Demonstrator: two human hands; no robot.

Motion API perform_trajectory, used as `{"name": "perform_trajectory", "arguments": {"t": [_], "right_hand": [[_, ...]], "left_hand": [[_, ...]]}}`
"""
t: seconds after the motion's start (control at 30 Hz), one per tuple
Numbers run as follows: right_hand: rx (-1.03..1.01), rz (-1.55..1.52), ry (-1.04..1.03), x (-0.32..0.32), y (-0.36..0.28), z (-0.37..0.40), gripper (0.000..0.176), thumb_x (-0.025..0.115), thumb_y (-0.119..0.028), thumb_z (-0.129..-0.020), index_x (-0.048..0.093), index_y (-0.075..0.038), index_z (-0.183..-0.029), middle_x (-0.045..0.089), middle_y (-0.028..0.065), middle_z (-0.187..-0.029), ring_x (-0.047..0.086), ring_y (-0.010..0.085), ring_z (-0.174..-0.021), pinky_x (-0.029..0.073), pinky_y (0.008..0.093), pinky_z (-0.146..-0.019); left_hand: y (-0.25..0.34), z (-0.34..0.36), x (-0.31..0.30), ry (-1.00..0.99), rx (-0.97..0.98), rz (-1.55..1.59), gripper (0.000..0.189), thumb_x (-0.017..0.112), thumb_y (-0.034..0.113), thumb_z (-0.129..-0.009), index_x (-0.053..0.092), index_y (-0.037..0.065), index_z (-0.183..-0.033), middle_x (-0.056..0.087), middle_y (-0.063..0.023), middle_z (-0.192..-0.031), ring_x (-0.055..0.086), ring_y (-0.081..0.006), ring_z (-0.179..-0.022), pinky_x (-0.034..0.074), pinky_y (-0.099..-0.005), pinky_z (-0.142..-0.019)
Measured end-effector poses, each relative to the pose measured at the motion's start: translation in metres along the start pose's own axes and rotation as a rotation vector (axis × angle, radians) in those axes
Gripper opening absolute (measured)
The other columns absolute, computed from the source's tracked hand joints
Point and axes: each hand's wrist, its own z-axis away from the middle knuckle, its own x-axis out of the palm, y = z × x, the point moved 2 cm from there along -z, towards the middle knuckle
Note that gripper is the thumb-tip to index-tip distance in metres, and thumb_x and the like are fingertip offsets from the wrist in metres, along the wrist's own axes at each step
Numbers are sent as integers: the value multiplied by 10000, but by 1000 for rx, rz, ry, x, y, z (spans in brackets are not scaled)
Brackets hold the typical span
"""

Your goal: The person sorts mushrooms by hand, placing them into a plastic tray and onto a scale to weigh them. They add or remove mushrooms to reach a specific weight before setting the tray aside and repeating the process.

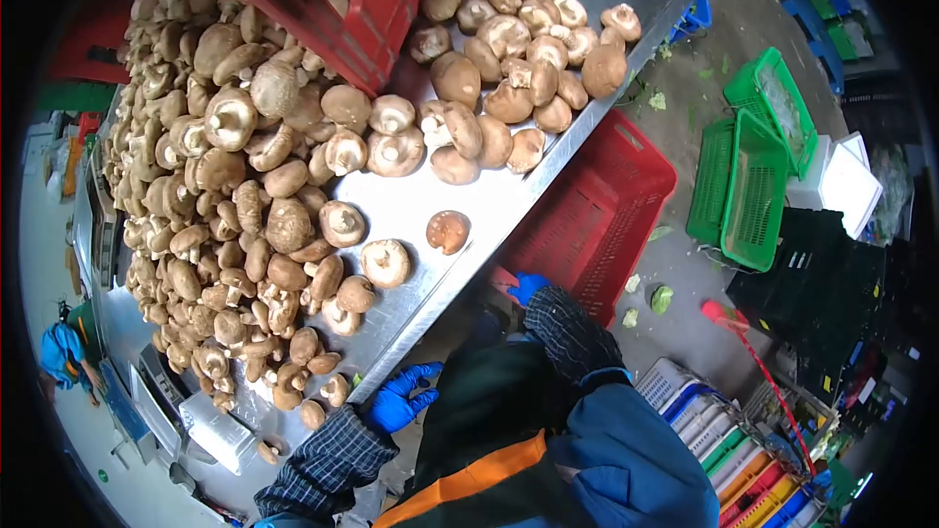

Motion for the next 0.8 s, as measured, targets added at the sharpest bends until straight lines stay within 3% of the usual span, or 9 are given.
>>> {"name": "perform_trajectory", "arguments": {"t": [0.17,0.27,0.33,0.4,0.47,0.53,0.6,0.7,0.8], "right_hand": [[-8,84,231,-31,21,-6,518,630,-252,-842,468,-42,-1287,549,227,-1228,547,377,-1112,455,448,-916],[-80,-131,419,-102,-8,13,508,651,-217,-836,485,-29,-1278,582,212,-1174,586,335,-1055,462,400,-906],[6,-180,559,-157,-20,30,431,635,-175,-857,517,-30,-1245,598,159,-1146,591,259,-1020,456,353,-910],[-402,-362,925,-225,-38,70,357,604,-130,-878,535,-46,-1218,591,109,-1122,572,210,-1002,453,331,-902],[-460,-496,1112,-295,-57,102,296,585,-100,-890,556,-58,-1181,577,78,-1117,553,191,-1016,447,326,-899],[-588,-203,1300,-370,-74,117,346,629,-140,-860,556,-38,-1182,591,110,-1102,562,219,-940,459,320,-844],[-601,-79,1252,-437,-111,132,249,581,-140,-903,582,-42,-1132,591,87,-1081,558,183,-973,452,312,-853],[-729,74,1120,-515,-138,88,258,582,-175,-907,596,-32,-1122,602,94,-1064,564,191,-956,453,315,-832],[-772,-73,813,-554,-152,3,296,644,-215,-866,620,-48,-1109,604,142,-1081,579,274,-1015,452,372,-872]], "left_hand": [[26,-8,15,49,215,19,468,646,10,-828,521,91,-1272,567,-65,-1179,539,-184,-1082,448,-321,-922],[53,-10,24,51,309,-51,464,644,25,-834,517,87,-1276,567,-75,-1185,546,-188,-1078,453,-315,-915],[56,-11,35,65,346,132,454,644,51,-841,522,96,-1276,570,-88,-1180,563,-210,-1069,465,-322,-905],[67,-12,44,87,392,174,490,647,58,-836,495,102,-1300,559,-99,-1192,555,-225,-1098,464,-331,-918],[85,-19,50,142,417,156,526,654,57,-824,472,102,-1315,546,-110,-1210,549,-240,-1111,460,-340,-931],[115,-30,54,237,417,113,638,666,41,-785,401,101,-1362,496,-142,-1275,528,-303,-1141,445,-365,-961],[178,-37,60,467,615,-145,684,686,78,-765,380,104,-1377,470,-163,-1300,493,-346,-1167,413,-394,-993],[225,-77,71,667,657,-219,715,701,141,-764,357,101,-1389,454,-178,-1313,457,-358,-1196,386,-421,-1009],[255,-111,82,914,496,-489,813,749,248,-718,339,75,-1399,443,-169,-1346,451,-349,-1196,364,-424,-1006]]}}
